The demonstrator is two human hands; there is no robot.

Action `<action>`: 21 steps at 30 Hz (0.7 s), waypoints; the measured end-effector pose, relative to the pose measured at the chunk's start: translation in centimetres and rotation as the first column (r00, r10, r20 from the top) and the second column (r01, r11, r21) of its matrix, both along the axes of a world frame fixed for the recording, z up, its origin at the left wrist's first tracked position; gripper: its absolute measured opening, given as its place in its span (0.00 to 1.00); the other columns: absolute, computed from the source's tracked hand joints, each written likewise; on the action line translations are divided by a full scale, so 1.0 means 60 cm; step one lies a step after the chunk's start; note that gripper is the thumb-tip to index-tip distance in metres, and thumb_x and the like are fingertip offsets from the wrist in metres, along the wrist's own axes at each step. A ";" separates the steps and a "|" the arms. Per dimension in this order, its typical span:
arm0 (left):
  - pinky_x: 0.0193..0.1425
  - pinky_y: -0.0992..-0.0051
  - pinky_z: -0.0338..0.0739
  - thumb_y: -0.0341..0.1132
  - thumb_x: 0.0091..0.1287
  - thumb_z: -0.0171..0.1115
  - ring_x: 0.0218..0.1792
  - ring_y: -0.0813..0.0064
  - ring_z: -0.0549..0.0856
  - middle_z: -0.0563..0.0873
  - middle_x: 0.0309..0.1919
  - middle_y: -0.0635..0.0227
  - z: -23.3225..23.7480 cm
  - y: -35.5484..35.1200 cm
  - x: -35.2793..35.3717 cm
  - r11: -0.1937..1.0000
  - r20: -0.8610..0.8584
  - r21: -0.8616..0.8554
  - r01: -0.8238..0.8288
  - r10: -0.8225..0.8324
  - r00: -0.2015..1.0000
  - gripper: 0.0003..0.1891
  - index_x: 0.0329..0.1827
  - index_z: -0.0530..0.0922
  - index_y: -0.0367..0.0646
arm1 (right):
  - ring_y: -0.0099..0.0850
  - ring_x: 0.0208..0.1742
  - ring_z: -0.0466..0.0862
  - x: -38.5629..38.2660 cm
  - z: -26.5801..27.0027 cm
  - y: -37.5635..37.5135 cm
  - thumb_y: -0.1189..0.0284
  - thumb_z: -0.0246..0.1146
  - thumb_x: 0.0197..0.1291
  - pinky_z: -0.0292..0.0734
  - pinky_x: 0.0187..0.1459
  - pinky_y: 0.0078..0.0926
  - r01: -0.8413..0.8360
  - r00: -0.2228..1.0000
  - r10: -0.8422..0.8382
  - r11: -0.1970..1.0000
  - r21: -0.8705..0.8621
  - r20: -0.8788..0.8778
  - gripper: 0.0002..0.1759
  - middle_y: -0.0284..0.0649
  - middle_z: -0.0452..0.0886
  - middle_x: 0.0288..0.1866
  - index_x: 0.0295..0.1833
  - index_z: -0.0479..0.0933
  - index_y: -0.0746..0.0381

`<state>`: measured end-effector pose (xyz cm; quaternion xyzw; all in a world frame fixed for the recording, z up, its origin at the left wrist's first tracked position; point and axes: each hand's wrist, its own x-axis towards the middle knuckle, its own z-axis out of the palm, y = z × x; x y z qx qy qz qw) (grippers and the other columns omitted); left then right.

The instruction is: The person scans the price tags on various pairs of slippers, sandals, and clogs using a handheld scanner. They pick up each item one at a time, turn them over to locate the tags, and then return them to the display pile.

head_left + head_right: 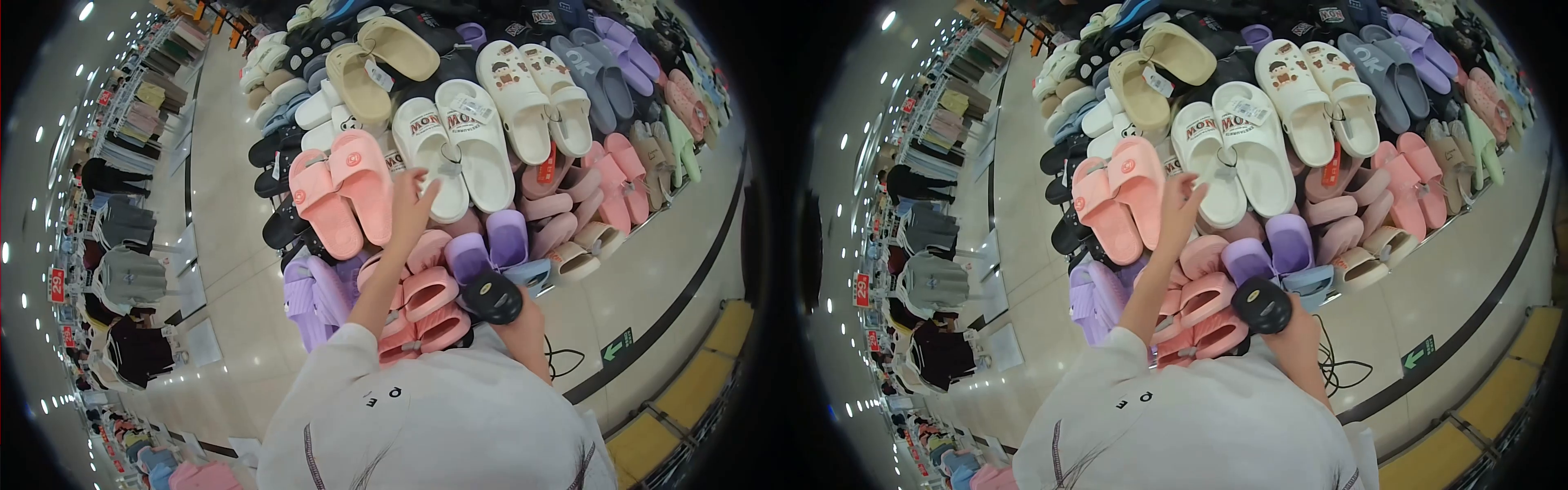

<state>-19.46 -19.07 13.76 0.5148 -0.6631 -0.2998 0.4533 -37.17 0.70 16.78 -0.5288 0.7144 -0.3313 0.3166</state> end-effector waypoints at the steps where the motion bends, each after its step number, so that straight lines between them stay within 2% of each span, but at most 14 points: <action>1: 0.45 0.74 0.68 0.39 0.58 0.61 0.37 0.68 0.71 0.72 0.37 0.60 -0.008 -0.025 -0.018 1.000 -0.003 -0.002 0.008 -0.008 1.000 0.19 0.43 0.71 0.32 | 0.49 0.34 0.80 0.003 0.002 0.003 0.70 0.70 0.35 0.74 0.33 0.37 -0.025 0.999 0.025 1.000 0.002 0.024 0.24 0.49 0.80 0.30 0.42 0.71 0.61; 3: 0.47 0.72 0.69 0.48 0.54 0.63 0.42 0.63 0.74 0.74 0.39 0.53 -0.037 -0.082 -0.052 0.967 -0.047 0.250 0.045 -0.034 0.998 0.27 0.45 0.71 0.30 | 0.49 0.34 0.80 0.000 0.009 0.009 0.69 0.70 0.36 0.74 0.33 0.38 -0.066 0.997 0.066 0.998 -0.008 0.050 0.24 0.50 0.79 0.30 0.42 0.71 0.62; 4: 0.47 0.72 0.69 0.48 0.54 0.63 0.42 0.63 0.74 0.74 0.39 0.53 -0.040 -0.107 -0.063 0.968 -0.050 0.244 0.059 -0.048 0.998 0.27 0.45 0.71 0.30 | 0.49 0.34 0.80 -0.004 0.010 0.013 0.69 0.70 0.36 0.74 0.33 0.38 -0.052 0.998 0.053 0.999 -0.014 0.047 0.24 0.50 0.79 0.30 0.42 0.71 0.62; 6: 0.48 0.68 0.71 0.56 0.50 0.63 0.46 0.56 0.77 0.77 0.42 0.45 -0.051 -0.154 -0.084 0.922 0.270 0.385 -0.041 -0.070 0.960 0.35 0.47 0.72 0.29 | 0.50 0.33 0.80 -0.011 0.010 0.020 0.69 0.70 0.37 0.74 0.33 0.38 -0.035 0.999 0.035 0.999 -0.001 0.008 0.24 0.50 0.79 0.30 0.43 0.71 0.61; 7: 0.48 0.62 0.73 0.56 0.50 0.62 0.46 0.51 0.78 0.78 0.44 0.43 -0.064 -0.163 -0.094 0.974 0.311 0.195 -0.115 0.049 0.949 0.35 0.48 0.72 0.30 | 0.50 0.33 0.80 -0.016 0.011 0.024 0.69 0.70 0.37 0.74 0.33 0.38 -0.021 1.000 0.021 1.000 -0.009 0.004 0.24 0.50 0.79 0.30 0.43 0.71 0.61; 8: 0.48 0.62 0.73 0.56 0.50 0.62 0.46 0.51 0.78 0.78 0.44 0.43 -0.074 -0.174 -0.099 0.977 0.308 0.187 -0.102 0.040 0.951 0.35 0.48 0.72 0.30 | 0.49 0.33 0.80 -0.020 0.012 0.027 0.69 0.70 0.37 0.74 0.33 0.38 0.007 1.000 -0.007 1.000 0.017 -0.012 0.24 0.50 0.79 0.30 0.43 0.71 0.61; 10: 0.48 0.60 0.73 0.52 0.52 0.60 0.44 0.48 0.79 0.80 0.41 0.45 -0.041 -0.170 -0.104 0.921 0.389 0.347 -0.176 0.029 0.921 0.30 0.47 0.73 0.31 | 0.49 0.33 0.80 -0.027 0.010 0.033 0.69 0.69 0.37 0.74 0.33 0.38 0.044 0.999 -0.043 0.998 0.036 -0.027 0.24 0.50 0.79 0.30 0.43 0.71 0.61; 11: 0.49 0.60 0.72 0.45 0.55 0.57 0.45 0.47 0.78 0.80 0.42 0.45 -0.056 -0.176 -0.111 0.935 0.387 0.275 -0.226 0.108 0.916 0.23 0.46 0.74 0.32 | 0.49 0.34 0.80 -0.030 0.007 0.035 0.69 0.69 0.37 0.74 0.33 0.38 0.071 0.997 -0.069 0.996 0.055 -0.032 0.24 0.50 0.79 0.30 0.43 0.71 0.61; 13: 0.48 0.60 0.71 0.44 0.56 0.57 0.44 0.47 0.78 0.80 0.40 0.45 -0.065 -0.168 -0.112 0.950 0.362 0.210 -0.232 0.145 0.921 0.22 0.45 0.75 0.32 | 0.49 0.35 0.80 -0.036 0.006 0.037 0.69 0.69 0.38 0.74 0.33 0.38 0.099 0.995 -0.097 0.992 0.074 -0.032 0.24 0.51 0.79 0.31 0.43 0.71 0.60; 15: 0.47 0.61 0.70 0.44 0.57 0.56 0.43 0.46 0.78 0.81 0.39 0.45 -0.054 -0.144 -0.109 0.960 0.340 0.146 -0.239 0.178 0.923 0.21 0.44 0.75 0.32 | 0.46 0.38 0.81 -0.044 0.007 0.035 0.73 0.71 0.34 0.75 0.38 0.32 0.133 0.991 -0.132 0.987 0.093 -0.013 0.24 0.48 0.81 0.33 0.42 0.73 0.63; 16: 0.46 0.59 0.70 0.38 0.56 0.55 0.42 0.46 0.78 0.80 0.38 0.45 -0.040 -0.128 -0.113 0.960 0.296 0.091 -0.265 0.227 0.928 0.18 0.43 0.75 0.31 | 0.46 0.38 0.81 -0.052 0.003 0.033 0.73 0.71 0.34 0.75 0.38 0.32 0.138 0.990 -0.137 0.986 0.091 -0.009 0.24 0.48 0.81 0.33 0.42 0.73 0.63; 18: 0.46 0.58 0.70 0.33 0.54 0.54 0.41 0.45 0.78 0.79 0.38 0.44 -0.022 -0.100 -0.118 0.957 0.250 0.041 -0.288 0.269 0.930 0.15 0.42 0.74 0.31 | 0.43 0.40 0.82 -0.070 -0.004 0.024 0.75 0.70 0.33 0.75 0.41 0.31 0.172 0.974 -0.160 0.983 -0.065 0.158 0.25 0.49 0.81 0.35 0.43 0.73 0.65; 20: 0.44 0.57 0.70 0.31 0.53 0.56 0.39 0.44 0.77 0.80 0.36 0.45 -0.021 -0.071 -0.112 0.929 0.114 -0.178 -0.325 0.348 0.931 0.15 0.42 0.74 0.31 | 0.37 0.41 0.82 -0.085 0.024 0.006 0.79 0.69 0.34 0.74 0.43 0.28 0.185 0.970 -0.177 0.982 -0.034 0.169 0.26 0.47 0.81 0.37 0.45 0.72 0.67; 21: 0.44 0.57 0.70 0.31 0.53 0.56 0.39 0.44 0.77 0.80 0.36 0.45 -0.011 -0.053 -0.109 0.932 0.124 -0.172 -0.319 0.342 0.931 0.15 0.42 0.74 0.31 | 0.37 0.39 0.82 -0.087 0.034 -0.005 0.78 0.69 0.35 0.74 0.41 0.28 0.249 0.950 -0.214 0.959 -0.134 0.229 0.25 0.46 0.81 0.35 0.44 0.72 0.66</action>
